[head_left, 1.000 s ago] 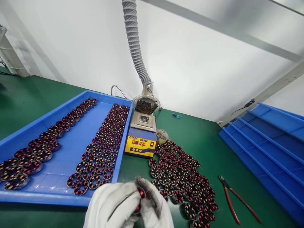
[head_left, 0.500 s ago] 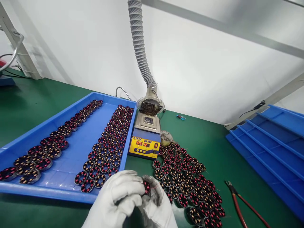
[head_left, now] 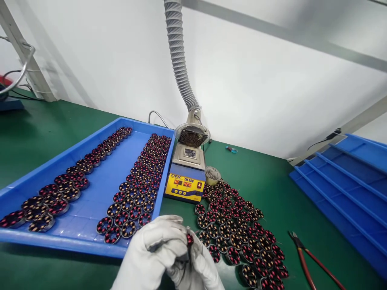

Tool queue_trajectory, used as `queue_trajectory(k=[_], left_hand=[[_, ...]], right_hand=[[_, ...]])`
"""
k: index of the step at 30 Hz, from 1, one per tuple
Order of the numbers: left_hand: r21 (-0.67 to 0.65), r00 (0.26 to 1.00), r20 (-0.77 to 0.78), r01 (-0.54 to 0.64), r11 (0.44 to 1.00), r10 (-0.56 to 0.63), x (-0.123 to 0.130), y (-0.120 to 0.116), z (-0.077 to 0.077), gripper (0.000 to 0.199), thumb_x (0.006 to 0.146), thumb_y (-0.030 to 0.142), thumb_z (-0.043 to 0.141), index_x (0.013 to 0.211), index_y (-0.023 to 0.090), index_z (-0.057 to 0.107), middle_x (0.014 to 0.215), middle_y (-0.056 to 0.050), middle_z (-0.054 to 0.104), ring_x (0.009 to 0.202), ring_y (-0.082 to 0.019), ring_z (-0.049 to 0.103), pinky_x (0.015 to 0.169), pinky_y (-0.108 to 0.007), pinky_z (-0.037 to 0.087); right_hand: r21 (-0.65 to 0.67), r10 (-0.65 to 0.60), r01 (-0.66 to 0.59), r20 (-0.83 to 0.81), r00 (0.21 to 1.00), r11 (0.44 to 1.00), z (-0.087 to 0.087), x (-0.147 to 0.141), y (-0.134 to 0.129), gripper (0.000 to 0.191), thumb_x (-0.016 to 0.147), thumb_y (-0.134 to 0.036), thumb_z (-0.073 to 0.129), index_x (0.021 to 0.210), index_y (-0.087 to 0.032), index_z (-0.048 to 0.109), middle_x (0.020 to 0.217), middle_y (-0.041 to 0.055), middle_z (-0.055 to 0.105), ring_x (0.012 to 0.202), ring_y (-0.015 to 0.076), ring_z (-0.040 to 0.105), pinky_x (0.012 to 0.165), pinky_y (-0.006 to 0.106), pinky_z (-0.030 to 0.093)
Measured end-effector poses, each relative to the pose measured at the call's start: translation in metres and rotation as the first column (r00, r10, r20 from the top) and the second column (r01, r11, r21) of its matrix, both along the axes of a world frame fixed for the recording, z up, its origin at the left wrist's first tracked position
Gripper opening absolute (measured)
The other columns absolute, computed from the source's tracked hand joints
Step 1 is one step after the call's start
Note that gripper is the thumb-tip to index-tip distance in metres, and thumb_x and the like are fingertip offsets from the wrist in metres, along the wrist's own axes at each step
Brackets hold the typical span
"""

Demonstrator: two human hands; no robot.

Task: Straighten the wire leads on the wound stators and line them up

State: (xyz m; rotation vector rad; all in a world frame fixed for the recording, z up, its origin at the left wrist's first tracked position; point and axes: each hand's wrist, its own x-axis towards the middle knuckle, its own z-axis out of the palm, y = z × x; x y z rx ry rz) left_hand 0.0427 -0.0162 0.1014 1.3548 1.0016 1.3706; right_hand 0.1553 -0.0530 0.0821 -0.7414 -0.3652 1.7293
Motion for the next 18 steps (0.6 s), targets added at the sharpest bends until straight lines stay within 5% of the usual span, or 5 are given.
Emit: queue_trajectory(k=[4,10,12,16,18], left_hand=[[-0.043,0.982,0.189,0.026,0.999,-0.017,-0.009,0.003,-0.001,0.007,0.072,0.029,0.071,0.070,0.022,0.072,0.084,-0.006,0.071,0.081,-0.024,0.068,0.073,-0.025,0.056],[0.163,0.962,-0.166,0.245,0.956,-0.218,-0.013,0.007,-0.002,0.020,0.074,0.017,0.065,0.087,0.031,0.071,0.095,0.000,0.070,0.090,-0.019,0.065,0.081,-0.023,0.053],[0.214,0.977,-0.134,0.193,0.958,-0.167,-0.011,0.007,-0.001,0.014,0.077,0.019,0.062,0.078,0.029,0.072,0.083,0.000,0.071,0.084,-0.019,0.066,0.078,-0.024,0.055],[-0.016,0.996,0.043,-0.083,0.996,0.084,-0.017,0.004,0.001,0.012,0.075,0.025,0.061,0.072,0.023,0.072,0.080,-0.004,0.071,0.075,-0.020,0.068,0.069,-0.018,0.055],[-0.020,0.989,-0.009,-0.150,0.988,0.150,-0.022,0.002,0.000,0.012,0.077,0.032,0.063,0.076,0.023,0.072,0.089,-0.005,0.071,0.082,-0.020,0.068,0.073,-0.016,0.052]], right_hand=[[0.025,-0.047,0.046,0.004,0.999,0.999,-0.016,0.000,0.003,0.045,0.054,-0.041,0.083,0.090,-0.022,0.066,0.083,0.0055,0.070,0.070,0.0207,0.067,0.065,0.040,0.056],[0.048,-0.133,0.132,0.011,0.991,0.990,-0.038,-0.001,0.017,0.040,0.044,-0.035,0.087,0.075,-0.023,0.065,0.075,0.0023,0.069,0.073,0.0200,0.066,0.069,0.036,0.056],[0.043,-0.119,0.119,0.006,0.993,0.992,-0.033,-0.002,0.013,0.039,0.048,-0.036,0.086,0.078,-0.023,0.066,0.078,0.0029,0.069,0.071,0.0192,0.066,0.068,0.036,0.056],[0.015,0.006,-0.005,-0.031,1.000,1.000,-0.010,0.001,-0.001,0.042,0.058,-0.040,0.081,0.093,-0.023,0.066,0.086,0.0056,0.071,0.071,0.0189,0.067,0.064,0.035,0.056],[0.009,0.037,-0.036,-0.029,0.999,0.999,-0.001,0.005,-0.005,0.041,0.062,-0.043,0.078,0.096,-0.023,0.066,0.089,0.0061,0.072,0.074,0.0194,0.068,0.063,0.033,0.055]])
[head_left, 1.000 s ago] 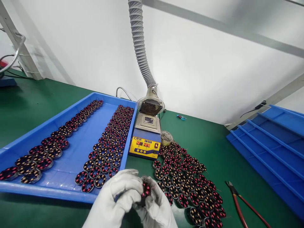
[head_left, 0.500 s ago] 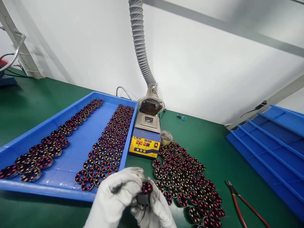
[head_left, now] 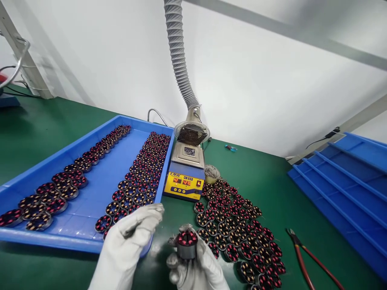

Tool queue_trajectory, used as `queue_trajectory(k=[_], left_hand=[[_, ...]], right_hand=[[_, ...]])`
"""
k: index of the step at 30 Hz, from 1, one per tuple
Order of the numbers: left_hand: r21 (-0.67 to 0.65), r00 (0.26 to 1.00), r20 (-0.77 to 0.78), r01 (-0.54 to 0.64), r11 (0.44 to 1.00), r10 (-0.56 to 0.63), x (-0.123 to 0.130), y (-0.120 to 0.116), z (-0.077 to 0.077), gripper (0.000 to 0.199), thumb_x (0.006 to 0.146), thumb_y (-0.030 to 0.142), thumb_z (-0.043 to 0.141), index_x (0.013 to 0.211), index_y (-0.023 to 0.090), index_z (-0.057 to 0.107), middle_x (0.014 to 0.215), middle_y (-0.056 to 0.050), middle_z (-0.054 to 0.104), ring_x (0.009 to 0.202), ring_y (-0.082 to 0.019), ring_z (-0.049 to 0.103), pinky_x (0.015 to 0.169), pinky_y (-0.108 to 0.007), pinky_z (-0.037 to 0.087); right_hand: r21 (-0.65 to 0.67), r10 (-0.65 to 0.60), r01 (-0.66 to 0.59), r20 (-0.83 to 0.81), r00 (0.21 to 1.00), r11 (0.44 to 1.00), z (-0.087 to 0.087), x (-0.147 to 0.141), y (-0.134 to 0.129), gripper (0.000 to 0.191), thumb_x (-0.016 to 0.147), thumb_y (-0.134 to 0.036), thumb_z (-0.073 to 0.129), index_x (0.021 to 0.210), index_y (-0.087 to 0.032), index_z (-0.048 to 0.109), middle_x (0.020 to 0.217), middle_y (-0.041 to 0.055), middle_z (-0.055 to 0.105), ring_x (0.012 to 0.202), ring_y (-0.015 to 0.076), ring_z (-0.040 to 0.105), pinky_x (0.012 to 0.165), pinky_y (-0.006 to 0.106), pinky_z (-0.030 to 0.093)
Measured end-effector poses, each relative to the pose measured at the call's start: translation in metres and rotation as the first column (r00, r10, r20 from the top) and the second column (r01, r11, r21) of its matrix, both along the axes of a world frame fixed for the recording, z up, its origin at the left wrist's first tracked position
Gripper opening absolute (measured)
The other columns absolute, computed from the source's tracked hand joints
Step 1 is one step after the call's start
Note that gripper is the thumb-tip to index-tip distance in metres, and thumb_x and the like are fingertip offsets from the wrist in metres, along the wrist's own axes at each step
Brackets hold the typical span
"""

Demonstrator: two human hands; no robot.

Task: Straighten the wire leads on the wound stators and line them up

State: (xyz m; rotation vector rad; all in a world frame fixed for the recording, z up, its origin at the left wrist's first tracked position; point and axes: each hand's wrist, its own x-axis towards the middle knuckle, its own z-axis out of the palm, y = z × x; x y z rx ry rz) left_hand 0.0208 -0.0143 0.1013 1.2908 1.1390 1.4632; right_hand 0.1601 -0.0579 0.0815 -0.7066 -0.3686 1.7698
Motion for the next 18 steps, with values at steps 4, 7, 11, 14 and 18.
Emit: queue_trajectory(k=[4,7,11,14,18], left_hand=[[0.286,0.902,-0.404,0.281,0.916,-0.150,-0.003,-0.004,-0.007,0.034,0.074,0.038,0.072,0.107,0.029,0.064,0.110,-0.004,0.065,0.099,-0.018,0.062,0.084,-0.018,0.047],[0.398,0.879,-0.452,0.350,0.848,-0.151,-0.002,-0.003,-0.011,0.029,0.081,0.039,0.067,0.108,0.032,0.061,0.109,-0.002,0.066,0.099,-0.017,0.062,0.087,-0.022,0.050],[0.285,0.921,-0.265,0.357,0.889,-0.285,0.004,0.003,-0.009,0.016,0.078,0.037,0.071,0.094,0.032,0.068,0.101,-0.001,0.068,0.098,-0.021,0.062,0.088,-0.028,0.051],[0.089,0.934,0.005,0.355,0.930,-0.357,0.009,0.006,0.001,0.010,0.076,0.026,0.066,0.067,0.027,0.071,0.076,0.000,0.071,0.085,-0.021,0.066,0.087,-0.028,0.052],[-0.090,0.966,0.192,0.194,0.977,-0.174,0.005,0.005,0.008,0.007,0.067,0.024,0.065,0.064,0.025,0.071,0.077,-0.001,0.071,0.077,-0.020,0.068,0.071,-0.019,0.054]], right_hand=[[0.021,-0.022,0.021,0.069,0.997,1.000,0.005,0.003,0.003,0.034,0.065,-0.045,0.074,0.091,-0.024,0.069,0.089,0.0056,0.072,0.087,0.0243,0.067,0.071,0.037,0.055],[0.031,-0.015,0.012,0.096,0.995,0.999,0.004,0.002,0.007,0.028,0.066,-0.044,0.074,0.083,-0.023,0.070,0.080,0.0047,0.072,0.087,0.0265,0.066,0.072,0.041,0.055],[0.041,0.035,-0.039,0.102,0.994,0.998,0.006,0.000,0.008,0.030,0.067,-0.044,0.074,0.085,-0.020,0.071,0.074,0.0057,0.071,0.079,0.0254,0.068,0.069,0.043,0.055],[0.042,0.083,-0.087,0.082,0.993,0.995,0.009,0.000,0.006,0.039,0.066,-0.049,0.073,0.093,-0.021,0.070,0.078,0.0066,0.072,0.074,0.0226,0.068,0.067,0.041,0.055],[-0.002,0.138,-0.138,-0.021,0.990,0.990,0.008,0.005,0.004,0.039,0.064,-0.048,0.076,0.092,-0.022,0.069,0.087,0.0059,0.073,0.073,0.0174,0.069,0.068,0.033,0.054]])
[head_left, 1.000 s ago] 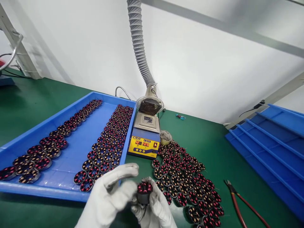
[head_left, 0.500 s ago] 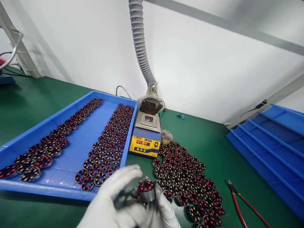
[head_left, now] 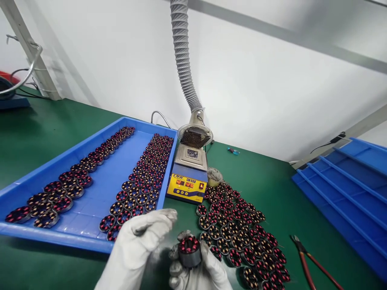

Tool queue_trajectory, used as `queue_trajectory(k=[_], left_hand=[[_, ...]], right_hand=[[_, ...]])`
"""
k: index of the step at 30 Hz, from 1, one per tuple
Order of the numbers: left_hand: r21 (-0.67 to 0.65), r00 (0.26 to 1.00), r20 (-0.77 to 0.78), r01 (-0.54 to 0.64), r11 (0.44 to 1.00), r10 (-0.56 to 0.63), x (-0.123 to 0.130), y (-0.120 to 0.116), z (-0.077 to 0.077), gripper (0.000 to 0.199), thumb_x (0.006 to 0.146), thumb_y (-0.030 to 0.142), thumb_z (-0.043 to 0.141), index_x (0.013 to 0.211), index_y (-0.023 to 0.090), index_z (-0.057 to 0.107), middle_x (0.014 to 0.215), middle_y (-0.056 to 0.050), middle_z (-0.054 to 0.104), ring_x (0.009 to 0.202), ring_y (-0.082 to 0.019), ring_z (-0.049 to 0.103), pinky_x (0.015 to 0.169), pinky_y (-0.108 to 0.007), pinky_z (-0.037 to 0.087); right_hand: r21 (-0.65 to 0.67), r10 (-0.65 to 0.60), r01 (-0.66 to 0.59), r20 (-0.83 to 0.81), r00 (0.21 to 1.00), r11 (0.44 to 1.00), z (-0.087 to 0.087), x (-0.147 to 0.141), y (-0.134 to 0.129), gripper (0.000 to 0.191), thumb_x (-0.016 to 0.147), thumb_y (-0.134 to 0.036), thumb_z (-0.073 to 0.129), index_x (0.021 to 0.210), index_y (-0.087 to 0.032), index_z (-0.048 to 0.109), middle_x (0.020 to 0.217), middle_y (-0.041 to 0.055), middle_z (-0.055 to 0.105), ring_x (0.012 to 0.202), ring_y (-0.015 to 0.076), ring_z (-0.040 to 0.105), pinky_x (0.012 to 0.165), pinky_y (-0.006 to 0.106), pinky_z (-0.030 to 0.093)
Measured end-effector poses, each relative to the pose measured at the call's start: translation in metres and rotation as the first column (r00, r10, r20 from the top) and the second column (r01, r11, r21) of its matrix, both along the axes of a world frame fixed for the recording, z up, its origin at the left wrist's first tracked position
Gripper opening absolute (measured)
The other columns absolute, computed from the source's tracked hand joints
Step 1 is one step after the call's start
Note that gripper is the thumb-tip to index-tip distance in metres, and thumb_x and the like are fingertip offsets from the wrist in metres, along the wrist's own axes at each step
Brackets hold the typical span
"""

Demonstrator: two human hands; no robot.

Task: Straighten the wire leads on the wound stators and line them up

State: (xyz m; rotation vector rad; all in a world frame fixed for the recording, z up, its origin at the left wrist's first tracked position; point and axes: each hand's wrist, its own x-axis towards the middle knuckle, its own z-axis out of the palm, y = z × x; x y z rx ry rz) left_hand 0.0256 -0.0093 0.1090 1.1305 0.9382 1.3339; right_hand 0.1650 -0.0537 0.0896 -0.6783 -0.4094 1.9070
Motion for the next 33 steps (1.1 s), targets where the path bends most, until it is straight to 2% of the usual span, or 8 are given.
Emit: queue_trajectory(k=[4,14,17,20,24,28,31,33], left_hand=[[-0.051,0.965,-0.224,0.132,0.990,-0.141,-0.003,-0.007,-0.010,0.020,0.059,0.021,0.068,0.077,0.028,0.073,0.098,-0.003,0.069,0.095,-0.022,0.064,0.082,-0.024,0.051],[0.157,0.985,-0.074,0.164,0.974,-0.154,-0.014,-0.005,-0.007,0.014,0.074,0.015,0.065,0.074,0.029,0.070,0.088,0.002,0.069,0.088,-0.018,0.064,0.075,-0.020,0.053],[-0.003,0.981,-0.181,0.064,0.998,-0.064,-0.017,-0.006,-0.007,0.016,0.067,0.020,0.069,0.079,0.029,0.071,0.100,0.000,0.068,0.100,-0.022,0.061,0.083,-0.023,0.051],[-0.164,0.956,-0.257,0.101,0.981,-0.141,-0.006,-0.011,-0.005,0.017,0.062,0.022,0.063,0.075,0.029,0.072,0.097,-0.001,0.069,0.099,-0.023,0.061,0.089,-0.027,0.048],[-0.014,0.973,-0.193,0.124,0.992,-0.124,0.007,-0.015,0.002,0.017,0.067,0.020,0.057,0.065,0.031,0.070,0.080,0.002,0.070,0.089,-0.019,0.062,0.087,-0.023,0.046],[0.099,0.989,-0.116,0.106,0.989,-0.094,0.002,-0.015,0.003,0.015,0.071,0.019,0.062,0.063,0.029,0.070,0.079,0.002,0.070,0.085,-0.019,0.064,0.093,-0.024,0.044],[-0.087,0.994,-0.046,0.092,0.992,-0.096,-0.004,-0.013,-0.006,0.012,0.074,0.028,0.070,0.086,0.031,0.072,0.104,0.000,0.067,0.104,-0.022,0.059,0.092,-0.024,0.046],[-0.243,0.972,0.051,0.237,0.941,-0.231,-0.001,-0.013,-0.012,0.040,0.072,0.039,0.075,0.109,0.030,0.064,0.120,-0.004,0.060,0.113,-0.025,0.053,0.091,-0.026,0.047]], right_hand=[[-0.058,-0.005,0.003,-0.039,0.999,0.998,0.000,0.001,-0.001,0.039,0.063,-0.043,0.078,0.093,-0.019,0.070,0.090,0.0073,0.073,0.072,0.0159,0.068,0.066,0.028,0.054],[-0.017,-0.170,0.171,0.034,0.985,0.985,-0.010,-0.003,-0.004,0.042,0.055,-0.036,0.084,0.091,-0.022,0.069,0.089,0.0070,0.073,0.074,0.0207,0.068,0.078,0.043,0.053],[0.000,-0.193,0.193,0.054,0.980,0.981,-0.016,-0.004,-0.006,0.043,0.057,-0.041,0.082,0.093,-0.022,0.068,0.089,0.0082,0.073,0.072,0.0213,0.068,0.075,0.044,0.054],[0.052,-0.248,0.244,0.137,0.959,0.968,-0.018,-0.009,-0.006,0.046,0.059,-0.048,0.078,0.095,-0.022,0.068,0.090,0.0091,0.073,0.070,0.0232,0.069,0.069,0.046,0.056],[0.124,-0.383,0.363,0.245,0.891,0.924,-0.018,-0.010,-0.006,0.043,0.057,-0.045,0.080,0.092,-0.022,0.068,0.092,0.0101,0.073,0.081,0.0268,0.069,0.073,0.044,0.057],[0.350,-0.623,0.517,0.388,0.679,0.781,-0.020,-0.010,-0.009,0.041,0.060,-0.033,0.081,0.097,-0.023,0.065,0.096,0.0094,0.071,0.082,0.0247,0.069,0.069,0.035,0.058],[0.674,-0.848,0.515,0.428,0.314,0.530,-0.023,-0.018,-0.010,0.030,0.069,-0.021,0.075,0.096,-0.026,0.062,0.107,0.0058,0.066,0.091,0.0205,0.067,0.069,0.028,0.057],[0.836,-0.926,0.404,0.364,0.096,0.370,-0.026,-0.027,-0.010,0.025,0.073,-0.011,0.067,0.092,-0.027,0.062,0.110,0.0036,0.063,0.098,0.0201,0.064,0.073,0.029,0.057]])
